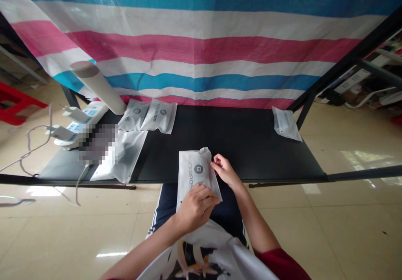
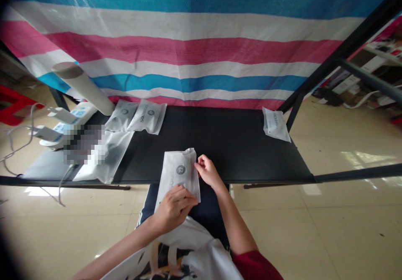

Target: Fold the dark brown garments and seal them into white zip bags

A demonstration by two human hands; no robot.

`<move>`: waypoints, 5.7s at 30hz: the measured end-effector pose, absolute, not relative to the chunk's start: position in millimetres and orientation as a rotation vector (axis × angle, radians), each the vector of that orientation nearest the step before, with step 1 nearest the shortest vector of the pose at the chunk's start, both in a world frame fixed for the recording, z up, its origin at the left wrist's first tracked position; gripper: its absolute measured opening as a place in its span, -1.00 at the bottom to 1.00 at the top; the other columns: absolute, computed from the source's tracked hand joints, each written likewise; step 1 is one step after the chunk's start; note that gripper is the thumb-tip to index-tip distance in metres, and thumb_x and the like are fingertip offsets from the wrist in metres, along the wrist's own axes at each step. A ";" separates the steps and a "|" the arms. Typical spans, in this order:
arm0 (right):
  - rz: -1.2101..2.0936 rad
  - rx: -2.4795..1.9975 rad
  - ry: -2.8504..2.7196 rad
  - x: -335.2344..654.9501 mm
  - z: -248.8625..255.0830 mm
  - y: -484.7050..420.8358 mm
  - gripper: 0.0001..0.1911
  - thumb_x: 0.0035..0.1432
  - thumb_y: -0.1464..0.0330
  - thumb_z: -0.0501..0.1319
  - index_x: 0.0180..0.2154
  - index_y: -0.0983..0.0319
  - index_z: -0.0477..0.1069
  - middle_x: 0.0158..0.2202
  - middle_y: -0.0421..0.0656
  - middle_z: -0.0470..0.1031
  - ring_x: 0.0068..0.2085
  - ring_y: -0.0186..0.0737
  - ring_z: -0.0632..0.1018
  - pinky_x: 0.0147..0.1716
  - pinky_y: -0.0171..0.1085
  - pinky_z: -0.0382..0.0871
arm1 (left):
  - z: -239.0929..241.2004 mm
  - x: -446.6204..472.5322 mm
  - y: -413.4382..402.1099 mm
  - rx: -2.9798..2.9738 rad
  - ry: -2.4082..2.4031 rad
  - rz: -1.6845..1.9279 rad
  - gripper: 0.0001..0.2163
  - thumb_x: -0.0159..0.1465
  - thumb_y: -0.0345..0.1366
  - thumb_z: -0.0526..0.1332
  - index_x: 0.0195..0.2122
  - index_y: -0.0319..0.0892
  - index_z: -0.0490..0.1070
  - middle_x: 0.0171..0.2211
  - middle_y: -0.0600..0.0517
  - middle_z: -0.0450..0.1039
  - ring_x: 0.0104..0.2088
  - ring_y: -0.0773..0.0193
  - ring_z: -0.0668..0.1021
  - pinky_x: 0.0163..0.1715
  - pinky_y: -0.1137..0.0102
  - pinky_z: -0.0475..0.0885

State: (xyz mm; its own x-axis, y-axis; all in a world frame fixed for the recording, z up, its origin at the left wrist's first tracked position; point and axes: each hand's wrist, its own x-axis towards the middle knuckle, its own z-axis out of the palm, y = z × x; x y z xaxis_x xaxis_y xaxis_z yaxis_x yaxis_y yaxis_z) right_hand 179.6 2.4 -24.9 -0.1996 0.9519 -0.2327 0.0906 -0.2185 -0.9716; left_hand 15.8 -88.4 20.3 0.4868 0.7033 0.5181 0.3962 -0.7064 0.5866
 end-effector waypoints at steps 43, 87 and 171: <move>1.131 -1.560 -1.432 200.6 -27.5 -20.1 -0.53 0.22 0.00 0.07 -0.56 0.19 0.15 -0.63 -0.31 0.10 -0.55 -0.35 0.18 -0.55 -0.32 -0.04 | -5.3 33.7 -104.2 2.256 0.851 0.849 -0.81 0.37 -0.33 0.16 -0.36 -0.14 0.53 -0.39 0.08 0.55 -0.34 0.32 0.46 -0.29 0.34 0.26; -0.023 -2.067 -1.254 375.3 -24.7 105.5 -0.49 0.22 0.12 0.03 -0.04 0.37 0.46 -0.18 0.19 0.56 -0.15 0.12 0.57 -0.12 0.02 0.41 | 6.7 -43.3 -47.6 2.156 1.218 0.776 -0.82 0.34 -0.27 0.17 -0.32 -0.13 0.55 -0.26 -0.02 0.58 -0.22 0.25 0.54 -0.15 0.29 0.40; 0.995 -1.510 -1.750 174.3 -14.7 -51.7 -0.80 0.24 0.35 0.13 -0.09 0.16 0.39 -0.40 -0.20 0.56 -0.34 -0.17 0.56 -0.23 -0.24 0.32 | -2.4 -3.8 -21.9 2.702 1.003 0.703 -0.81 0.36 -0.34 0.13 -0.38 -0.14 0.47 -0.34 0.07 0.49 -0.18 0.25 0.50 0.19 0.11 0.20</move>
